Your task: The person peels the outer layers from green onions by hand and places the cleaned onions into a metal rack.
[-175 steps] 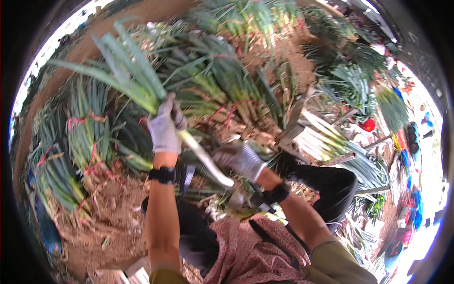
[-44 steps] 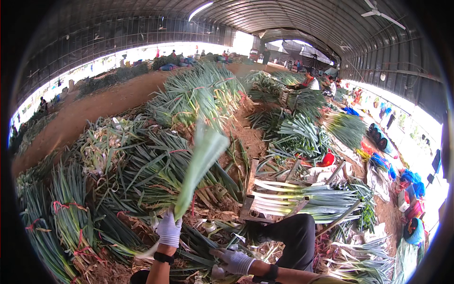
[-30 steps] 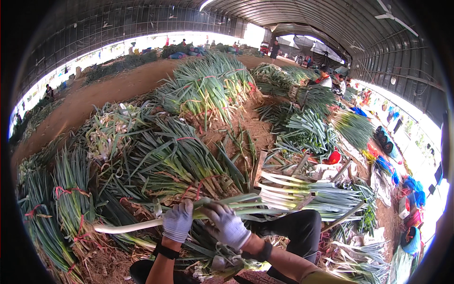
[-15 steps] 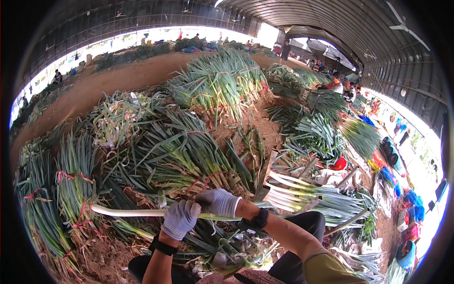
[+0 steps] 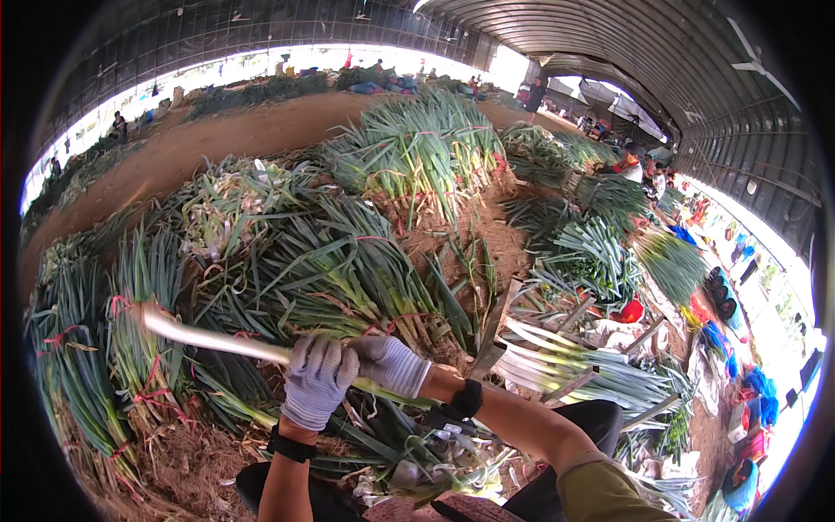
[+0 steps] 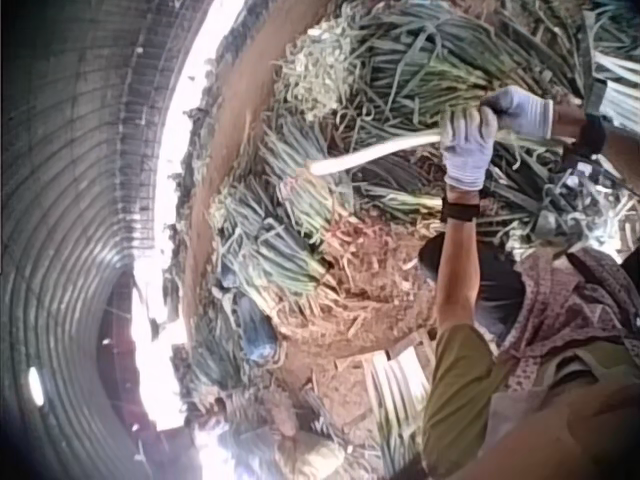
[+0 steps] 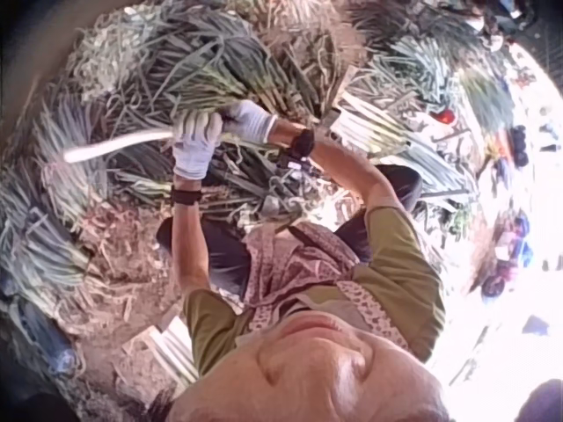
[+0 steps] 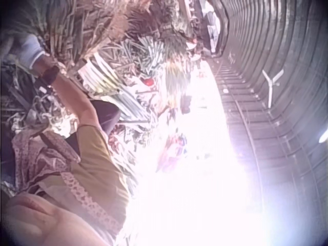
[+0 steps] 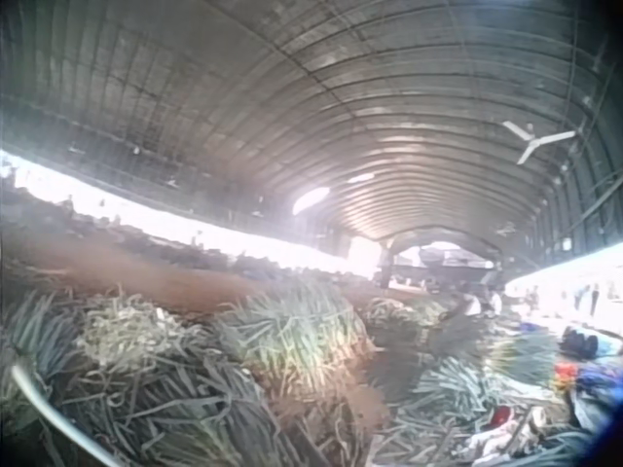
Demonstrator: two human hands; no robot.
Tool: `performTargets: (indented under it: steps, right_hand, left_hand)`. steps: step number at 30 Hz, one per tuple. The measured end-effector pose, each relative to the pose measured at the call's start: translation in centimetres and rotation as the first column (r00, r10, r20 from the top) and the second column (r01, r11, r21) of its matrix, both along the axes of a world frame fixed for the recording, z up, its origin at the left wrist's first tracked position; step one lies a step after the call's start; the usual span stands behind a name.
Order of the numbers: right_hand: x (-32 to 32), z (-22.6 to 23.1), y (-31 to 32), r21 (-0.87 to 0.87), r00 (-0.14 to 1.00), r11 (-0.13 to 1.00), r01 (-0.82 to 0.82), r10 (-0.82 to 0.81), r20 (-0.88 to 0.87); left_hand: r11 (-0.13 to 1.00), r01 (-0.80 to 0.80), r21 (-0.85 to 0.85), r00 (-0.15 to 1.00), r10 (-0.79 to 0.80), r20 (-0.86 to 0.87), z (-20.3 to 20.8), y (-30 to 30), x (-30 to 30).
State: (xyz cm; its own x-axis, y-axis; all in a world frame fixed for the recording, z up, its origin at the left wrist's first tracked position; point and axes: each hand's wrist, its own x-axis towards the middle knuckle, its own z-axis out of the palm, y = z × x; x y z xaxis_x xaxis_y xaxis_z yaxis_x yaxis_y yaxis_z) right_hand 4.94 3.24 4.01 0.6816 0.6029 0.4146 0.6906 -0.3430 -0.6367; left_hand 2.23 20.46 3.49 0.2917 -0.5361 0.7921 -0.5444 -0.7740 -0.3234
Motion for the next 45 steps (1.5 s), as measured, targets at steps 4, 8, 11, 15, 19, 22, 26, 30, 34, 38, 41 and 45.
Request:
performTargets:
  steps: [4, 8, 11, 15, 19, 22, 26, 30, 34, 38, 41, 45]
  right_hand:
    - [0.7, 0.2, -0.1, 0.293, 0.970, 0.944, 0.152, -0.086, -0.227]
    - [0.3, 1.9, -1.1, 0.507, 0.852, 0.787, 0.352, -0.046, -0.522]
    - [-0.4, 1.9, -0.9, 0.520, 0.819, 0.778, 0.352, 0.012, -0.573]
    - [-0.9, 1.4, -1.8, 0.460, 0.861, 0.830, 0.316, -0.047, -0.506]
    - [-1.7, -0.7, -0.1, 0.469, 0.907, 0.858, 0.211, 0.008, -0.421]
    - [-2.6, -2.0, 1.6, 0.460, 0.925, 0.879, 0.124, 0.065, -0.373]
    - [-2.5, -1.3, 2.1, 0.557, 0.877, 0.795, 0.241, 0.068, -0.475]
    - [-1.5, 0.2, 2.0, 0.426, 0.929, 0.872, 0.242, -0.081, -0.361]
    - [-1.5, 0.5, 1.5, 0.072, 0.980, 0.978, 0.197, -0.198, 0.006]
    - [-1.1, 0.1, 0.7, -0.074, 0.973, 0.975, 0.209, -0.214, -0.080]
    - [-0.9, -0.3, 0.2, 0.069, 0.987, 0.985, 0.158, -0.155, -0.040]
    - [-1.1, 2.8, -0.3, -0.213, 0.982, 0.960, 0.183, -0.189, -0.007]
  left_hand:
    - [0.964, -0.090, -0.248, 0.985, 0.123, 0.122, 0.4, 0.2, -0.8]
    - [0.702, -0.036, -0.711, 0.972, -0.141, -0.188, 0.0, 0.2, 0.6]
    - [0.423, -0.093, -0.902, 0.774, -0.539, -0.332, -2.2, 0.9, 1.4]
    - [0.132, -0.085, -0.988, 0.511, -0.845, -0.157, -2.0, -1.1, 2.1]
    - [-0.081, -0.270, -0.959, 0.398, -0.917, -0.035, -0.1, 0.0, 2.1]
    - [-0.093, -0.175, -0.980, 0.440, -0.898, 0.007, 1.6, -1.0, 0.7]
    - [0.000, -0.170, -0.985, 0.369, -0.927, -0.063, -0.9, -2.6, 0.9]
    - [0.017, -0.293, -0.956, 0.475, -0.865, -0.161, -2.2, -2.8, 0.3]
    - [0.118, -0.349, -0.930, 0.488, -0.824, -0.288, -3.2, -2.1, 0.3]
    - [-0.045, -0.338, -0.940, 0.490, -0.861, -0.135, -3.6, -3.3, 0.5]
    - [-0.095, -0.332, -0.939, 0.505, -0.858, -0.092, -3.6, -4.1, 1.0]
    - [-0.056, -0.355, -0.933, 0.418, -0.903, -0.105, -3.3, -3.9, 1.3]
